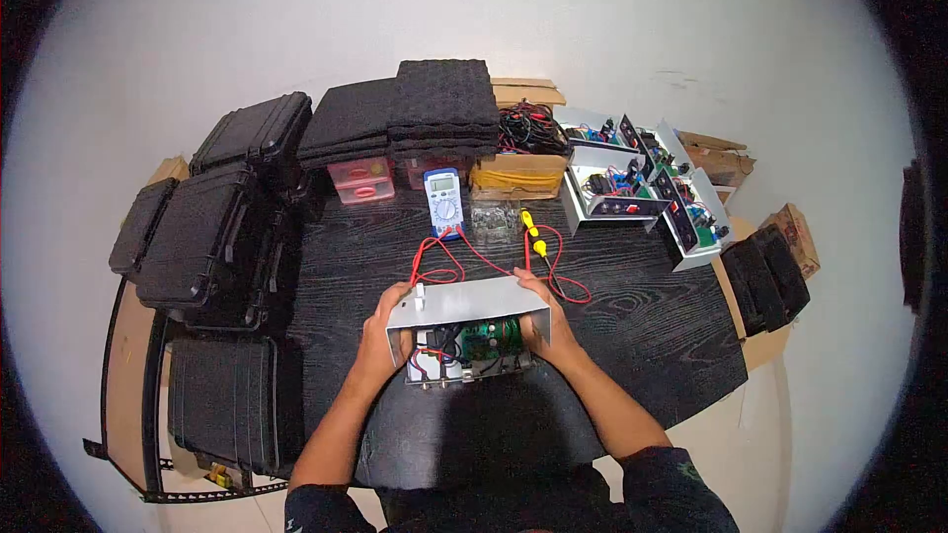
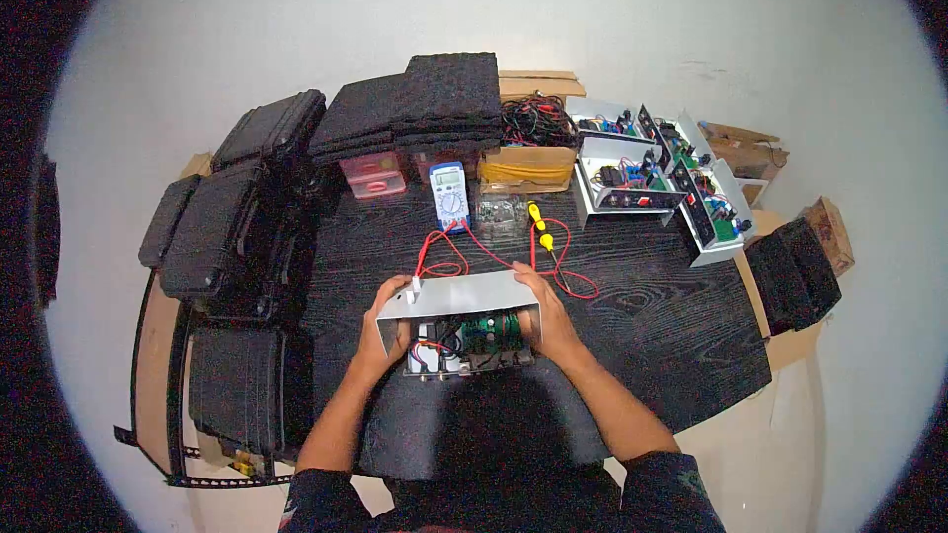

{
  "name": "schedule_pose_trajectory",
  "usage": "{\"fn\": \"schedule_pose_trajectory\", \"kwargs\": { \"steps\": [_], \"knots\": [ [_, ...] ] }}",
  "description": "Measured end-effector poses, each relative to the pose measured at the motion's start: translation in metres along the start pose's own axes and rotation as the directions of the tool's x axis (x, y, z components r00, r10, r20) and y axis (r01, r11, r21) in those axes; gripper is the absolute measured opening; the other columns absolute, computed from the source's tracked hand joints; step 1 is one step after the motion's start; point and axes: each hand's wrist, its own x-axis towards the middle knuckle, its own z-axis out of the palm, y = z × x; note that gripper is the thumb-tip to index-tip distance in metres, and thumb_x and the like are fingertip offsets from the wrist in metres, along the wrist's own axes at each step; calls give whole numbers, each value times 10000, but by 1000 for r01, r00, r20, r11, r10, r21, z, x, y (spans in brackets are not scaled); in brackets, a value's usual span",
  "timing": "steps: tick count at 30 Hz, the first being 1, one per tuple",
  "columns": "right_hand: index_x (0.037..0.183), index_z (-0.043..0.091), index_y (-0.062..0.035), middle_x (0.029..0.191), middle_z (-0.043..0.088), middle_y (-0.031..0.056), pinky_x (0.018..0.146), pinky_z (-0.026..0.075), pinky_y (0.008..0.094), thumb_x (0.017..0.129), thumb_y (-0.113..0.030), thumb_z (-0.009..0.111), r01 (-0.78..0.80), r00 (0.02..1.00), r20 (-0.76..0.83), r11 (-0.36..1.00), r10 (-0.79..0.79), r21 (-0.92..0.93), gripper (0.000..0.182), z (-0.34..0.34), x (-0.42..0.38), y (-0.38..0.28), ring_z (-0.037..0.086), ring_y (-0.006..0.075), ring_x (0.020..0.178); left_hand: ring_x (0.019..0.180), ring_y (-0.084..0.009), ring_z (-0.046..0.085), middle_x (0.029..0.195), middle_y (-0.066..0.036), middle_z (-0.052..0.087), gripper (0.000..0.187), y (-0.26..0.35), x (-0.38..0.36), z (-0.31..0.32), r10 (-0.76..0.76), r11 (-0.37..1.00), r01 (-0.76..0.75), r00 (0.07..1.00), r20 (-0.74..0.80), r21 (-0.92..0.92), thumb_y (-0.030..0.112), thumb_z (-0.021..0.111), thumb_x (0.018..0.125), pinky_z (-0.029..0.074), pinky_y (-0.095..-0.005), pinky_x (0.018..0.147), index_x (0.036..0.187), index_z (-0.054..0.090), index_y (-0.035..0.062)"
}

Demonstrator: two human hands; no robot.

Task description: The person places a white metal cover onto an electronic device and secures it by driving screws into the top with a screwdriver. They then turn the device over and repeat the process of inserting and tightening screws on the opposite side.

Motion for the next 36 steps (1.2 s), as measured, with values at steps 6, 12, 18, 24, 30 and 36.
{"fn": "schedule_pose_trajectory", "kwargs": {
  "steps": [6, 12, 18, 24, 30, 36],
  "knots": [
    [1397, 415, -52, 1509, 493, 327, 1093, 478, 477, 1041, -185, 592, 27, 999, 40, 1000, -27, 12, 419, 0, -3, 6, 586, 455, 1327, 1240, -476, 640, 1362, -257, 618, 609, -19, -6, 4, 33, 999, -33, 999, 14, 8, -131, 590, 809, 542, -458, 1034, 1391, 482, 11],
    [1384, 431, -67, 1533, 479, 312, 1100, 459, 470, 1052, -296, 600, 24, 999, 46, 999, -25, 23, 436, 2, -6, 11, 566, 480, 1337, 1314, -480, 590, 1433, -265, 565, 709, -34, -12, 7, 23, 1000, -24, 998, 65, 14, -104, 665, 751, 515, -468, 1084, 1413, 451, 28],
    [1374, 462, -60, 1575, 445, 311, 1112, 453, 440, 977, -132, 696, -1, 999, 43, 1000, 0, 23, 466, 1, -6, 6, 561, 443, 1365, 1311, -476, 588, 1439, -288, 544, 617, -34, -15, 11, 12, 995, -13, 1000, 16, 99, 218, 712, 872, 503, -470, 1093, 1405, 484, 9],
    [1381, 494, -48, 1589, 435, 312, 1100, 463, 430, 944, -66, 703, -40, 998, 42, 999, 39, 23, 484, 0, -8, 2, 579, 418, 1352, 1339, -475, 566, 1456, -295, 534, 623, -35, -17, 12, 30, 995, -30, 1000, 4, 93, 196, 714, 880, 487, -470, 1116, 1421, 483, -9],
    [1369, 512, -56, 1561, 461, 328, 1106, 478, 455, 814, 38, 655, -48, 999, -16, 999, 48, 20, 580, 1, -15, 19, 570, 471, 1343, 1374, -468, 541, 1486, -295, 520, 650, -30, -14, 24, 44, 997, -44, 999, -4, 71, 160, 706, 890, 451, -469, 1156, 1461, 461, -32],
    [1359, 531, -53, 1490, 526, 349, 1070, 508, 456, 853, 6, 632, -75, 994, -76, 997, 73, -24, 520, 1, -17, 16, 625, 472, 1271, 1380, -473, 533, 1491, -297, 515, 714, -29, -13, 25, 33, 995, -35, 999, 27, 92, 241, 746, 877, 448, -468, 1157, 1473, 456, -25]
  ]
}}
